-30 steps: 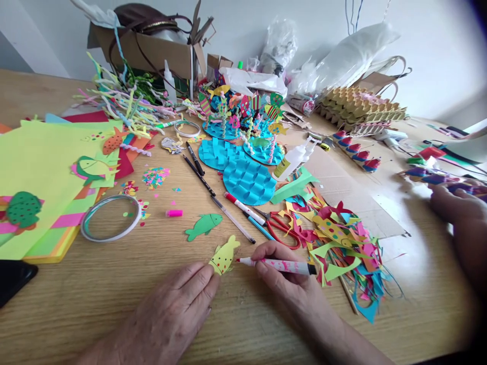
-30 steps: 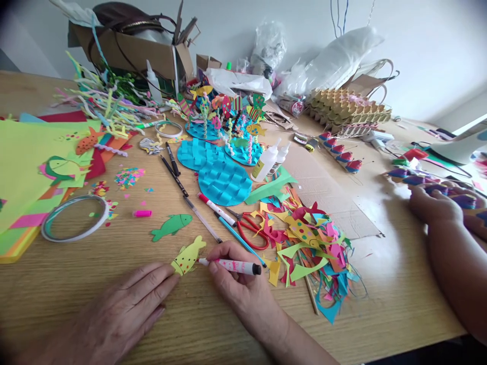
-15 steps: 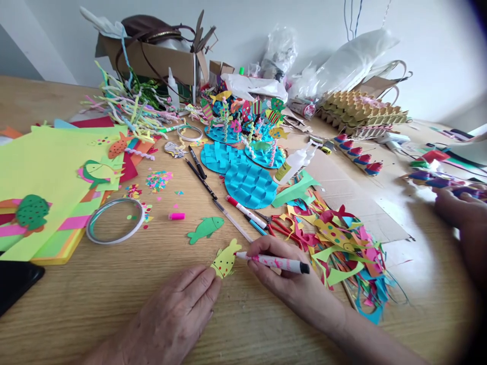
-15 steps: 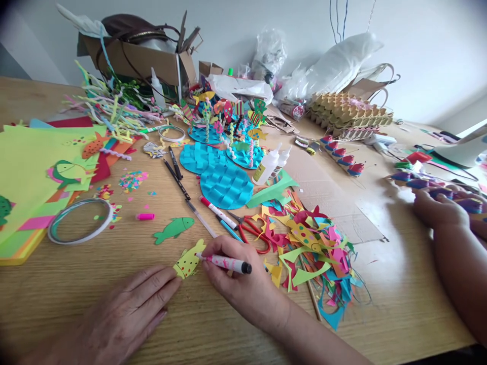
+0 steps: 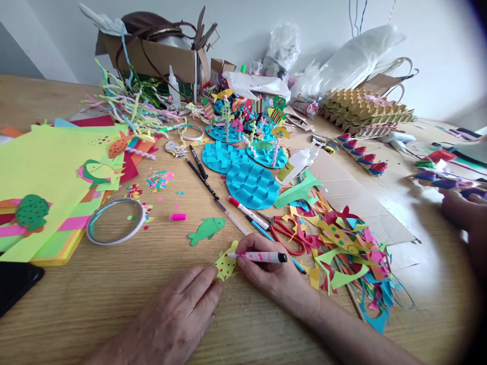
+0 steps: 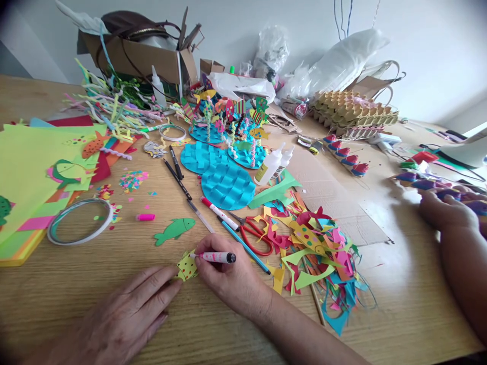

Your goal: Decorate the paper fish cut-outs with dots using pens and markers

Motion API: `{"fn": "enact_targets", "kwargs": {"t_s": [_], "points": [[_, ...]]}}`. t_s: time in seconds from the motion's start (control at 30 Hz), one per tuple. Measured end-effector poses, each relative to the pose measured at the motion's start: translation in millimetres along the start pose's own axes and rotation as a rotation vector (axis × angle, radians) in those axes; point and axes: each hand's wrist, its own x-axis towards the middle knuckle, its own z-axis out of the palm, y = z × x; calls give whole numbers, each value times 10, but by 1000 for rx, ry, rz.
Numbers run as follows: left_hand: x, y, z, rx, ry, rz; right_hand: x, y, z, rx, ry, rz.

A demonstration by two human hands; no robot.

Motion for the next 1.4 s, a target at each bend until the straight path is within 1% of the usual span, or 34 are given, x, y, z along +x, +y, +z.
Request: {"fn": "enact_targets", "kwargs": {"t_s": [0.2,0.37,0.47,0.73,1.1,1.23,1.4], "points": [[-8,-17,11,-12,-39,20,-27,-15,30,-68,28,-52],[26,-23,-18,-1,-32,29,-18,-20,53,-106,37,-96],[28,-22,-20,-18,-54,21,-13,-20,63,-120,42,-102],[59,3,-56,3,-50,42,-11,-34,61,-146,51,-108],[47,0,-28,-14,-61,39,-15,-19,69,-169,60,-109],[49,-10,-33,-9,-52,39,-17,-23,77,-175,61,-108],[72,-28,-26,-2,-4,52,-10,-18,84,-176,67,-123]]}}
